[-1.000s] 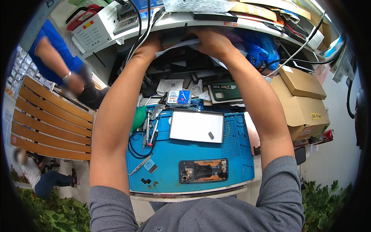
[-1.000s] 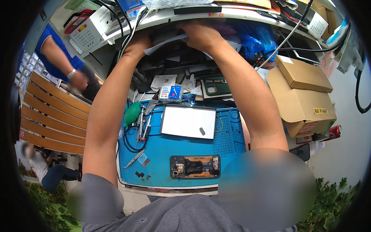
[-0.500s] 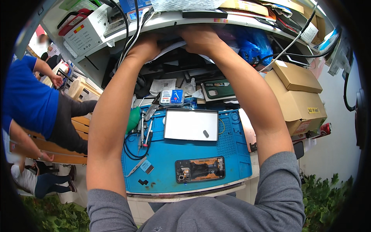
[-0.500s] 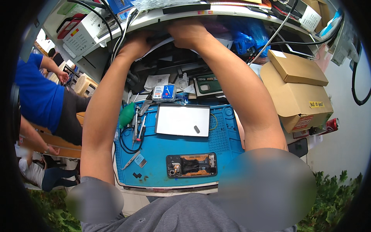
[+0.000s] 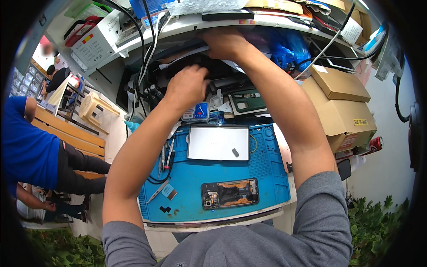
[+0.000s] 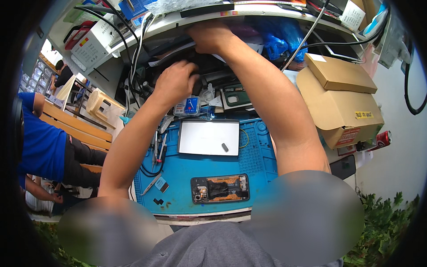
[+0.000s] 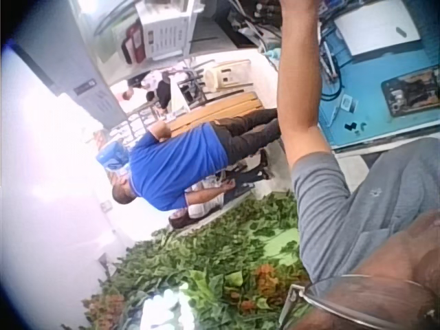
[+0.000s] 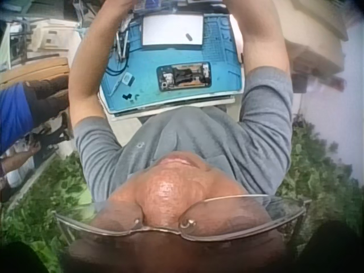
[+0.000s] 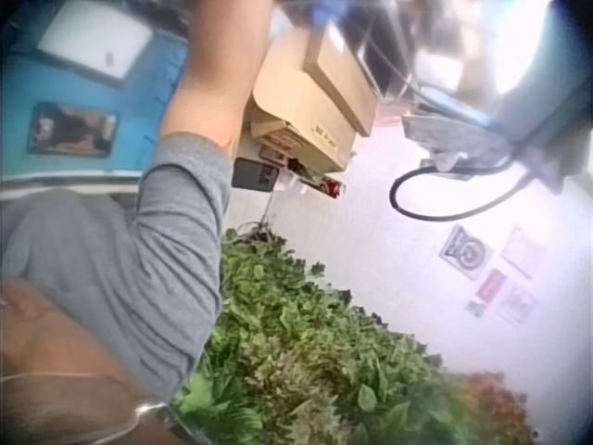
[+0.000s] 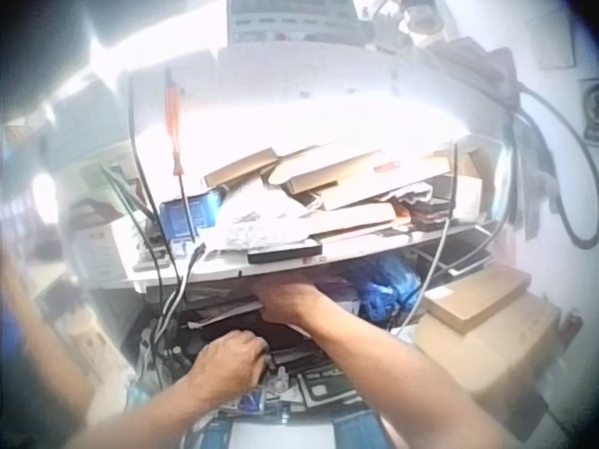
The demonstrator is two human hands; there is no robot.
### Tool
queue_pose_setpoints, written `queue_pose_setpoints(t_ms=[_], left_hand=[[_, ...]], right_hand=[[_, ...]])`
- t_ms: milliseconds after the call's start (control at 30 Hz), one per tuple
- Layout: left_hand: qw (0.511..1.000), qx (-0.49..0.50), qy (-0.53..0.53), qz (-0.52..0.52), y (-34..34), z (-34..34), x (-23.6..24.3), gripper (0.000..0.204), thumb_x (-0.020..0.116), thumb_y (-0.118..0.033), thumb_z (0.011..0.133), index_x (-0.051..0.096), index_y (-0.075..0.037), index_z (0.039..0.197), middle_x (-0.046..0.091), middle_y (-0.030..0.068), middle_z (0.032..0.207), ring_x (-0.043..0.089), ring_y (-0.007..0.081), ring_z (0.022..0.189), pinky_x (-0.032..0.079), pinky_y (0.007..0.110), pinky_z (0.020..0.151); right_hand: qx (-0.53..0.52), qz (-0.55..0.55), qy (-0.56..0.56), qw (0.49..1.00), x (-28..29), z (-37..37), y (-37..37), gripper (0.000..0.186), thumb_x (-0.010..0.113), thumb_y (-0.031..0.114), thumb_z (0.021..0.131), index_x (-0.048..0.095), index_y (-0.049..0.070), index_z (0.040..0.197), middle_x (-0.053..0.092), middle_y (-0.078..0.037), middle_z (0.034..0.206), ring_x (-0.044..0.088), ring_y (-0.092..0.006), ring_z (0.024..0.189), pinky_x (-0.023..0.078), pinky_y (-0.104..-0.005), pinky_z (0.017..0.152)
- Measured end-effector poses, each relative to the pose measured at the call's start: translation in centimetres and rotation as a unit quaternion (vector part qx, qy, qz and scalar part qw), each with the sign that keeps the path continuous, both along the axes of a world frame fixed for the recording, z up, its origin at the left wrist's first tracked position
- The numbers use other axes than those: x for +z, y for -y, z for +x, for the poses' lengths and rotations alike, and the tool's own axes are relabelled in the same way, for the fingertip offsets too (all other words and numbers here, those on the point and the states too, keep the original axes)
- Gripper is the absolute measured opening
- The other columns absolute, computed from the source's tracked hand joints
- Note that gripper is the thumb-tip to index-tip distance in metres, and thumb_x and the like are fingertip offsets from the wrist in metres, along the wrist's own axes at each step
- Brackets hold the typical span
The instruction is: The person searches through a cluttered shelf, retrieves a smartphone, and places it on a blue mat. They then use a green screwdriver to unscrew the back cover of the phone.
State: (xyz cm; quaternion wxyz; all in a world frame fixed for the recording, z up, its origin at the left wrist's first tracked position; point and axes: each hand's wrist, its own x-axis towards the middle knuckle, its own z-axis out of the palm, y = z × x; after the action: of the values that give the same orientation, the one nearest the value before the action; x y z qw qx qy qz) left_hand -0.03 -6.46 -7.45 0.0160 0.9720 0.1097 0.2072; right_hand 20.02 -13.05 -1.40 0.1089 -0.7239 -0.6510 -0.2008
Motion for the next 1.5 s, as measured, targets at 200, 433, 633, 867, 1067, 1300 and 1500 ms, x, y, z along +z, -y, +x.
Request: queue_pose_setpoints(t_ms=[200,433,633,867,1067,1300,1500], left_hand=[[0.998,0.060,-0.007,0.004,-9.0,2.9,-4.2,0.062,0.080,-0.007,0.092,0.066,-0.011,0.152,0.073,0.0205,0.143,0.066,0.0440,0.137,0.055,0.051,0.115],[0.992,-0.031,-0.102,-0.067,-10.6,5.1,-1.2,0.064,0.081,-0.007,0.093,0.065,-0.015,0.154,0.072,0.0190,0.149,0.067,0.0409,0.138,0.055,0.051,0.118],[0.990,0.028,-0.132,0.028,-11.3,7.4,-1.5,0.055,0.074,-0.011,0.099,0.066,-0.016,0.153,0.070,0.0193,0.151,0.068,0.0405,0.138,0.054,0.052,0.118],[0.991,0.062,-0.022,0.113,-14.8,7.2,-2.6,0.049,0.074,-0.026,0.103,0.069,-0.017,0.151,0.072,0.0205,0.149,0.068,0.0419,0.138,0.055,0.052,0.117],[0.992,0.076,-0.091,-0.036,-14.8,6.7,0.1,0.034,0.077,-0.027,0.099,0.080,-0.017,0.131,0.082,0.0182,0.123,0.077,0.0395,0.119,0.058,0.049,0.104],[0.992,0.083,-0.091,-0.007,-13.7,7.1,-0.3,0.050,0.084,-0.030,0.097,0.074,-0.013,0.143,0.076,0.0227,0.140,0.073,0.0431,0.130,0.059,0.053,0.110],[0.984,0.100,-0.130,0.067,-14.0,6.4,-2.6,0.050,0.074,-0.020,0.101,0.068,-0.006,0.149,0.073,0.0272,0.142,0.069,0.0438,0.135,0.055,0.054,0.115]], right_hand=[[-0.018,-0.002,0.002,1.000,-0.7,1.2,-1.5,0.064,0.080,0.015,0.082,0.075,0.017,0.146,0.080,-0.023,0.129,0.074,-0.0429,0.125,0.057,-0.0518,0.112],[0.010,0.040,0.022,0.999,-0.6,1.3,-0.7,0.064,0.080,0.015,0.084,0.074,0.016,0.148,0.076,-0.025,0.137,0.071,-0.0438,0.131,0.055,-0.0514,0.115],[0.009,0.053,0.027,0.998,0.1,1.2,-0.4,0.063,0.081,0.016,0.084,0.074,0.015,0.147,0.075,-0.024,0.139,0.069,-0.0439,0.134,0.054,-0.0510,0.117],[0.014,0.094,0.032,0.995,-0.6,2.1,-0.5,0.055,0.083,0.019,0.086,0.077,0.012,0.140,0.077,-0.024,0.133,0.072,-0.0427,0.128,0.056,-0.0502,0.113],[0.013,0.109,0.033,0.993,-0.5,1.9,-0.2,0.052,0.082,0.020,0.087,0.078,0.012,0.138,0.080,-0.023,0.127,0.075,-0.0428,0.121,0.059,-0.0495,0.109],[0.005,0.105,0.037,0.994,-0.9,2.3,-0.1,0.050,0.082,0.020,0.088,0.079,0.013,0.138,0.079,-0.023,0.129,0.075,-0.0422,0.123,0.058,-0.0494,0.110],[0.018,0.079,0.034,0.996,-0.8,2.0,-1.2,0.053,0.082,0.019,0.086,0.078,0.012,0.138,0.079,-0.023,0.128,0.075,-0.0427,0.124,0.058,-0.0507,0.111]])
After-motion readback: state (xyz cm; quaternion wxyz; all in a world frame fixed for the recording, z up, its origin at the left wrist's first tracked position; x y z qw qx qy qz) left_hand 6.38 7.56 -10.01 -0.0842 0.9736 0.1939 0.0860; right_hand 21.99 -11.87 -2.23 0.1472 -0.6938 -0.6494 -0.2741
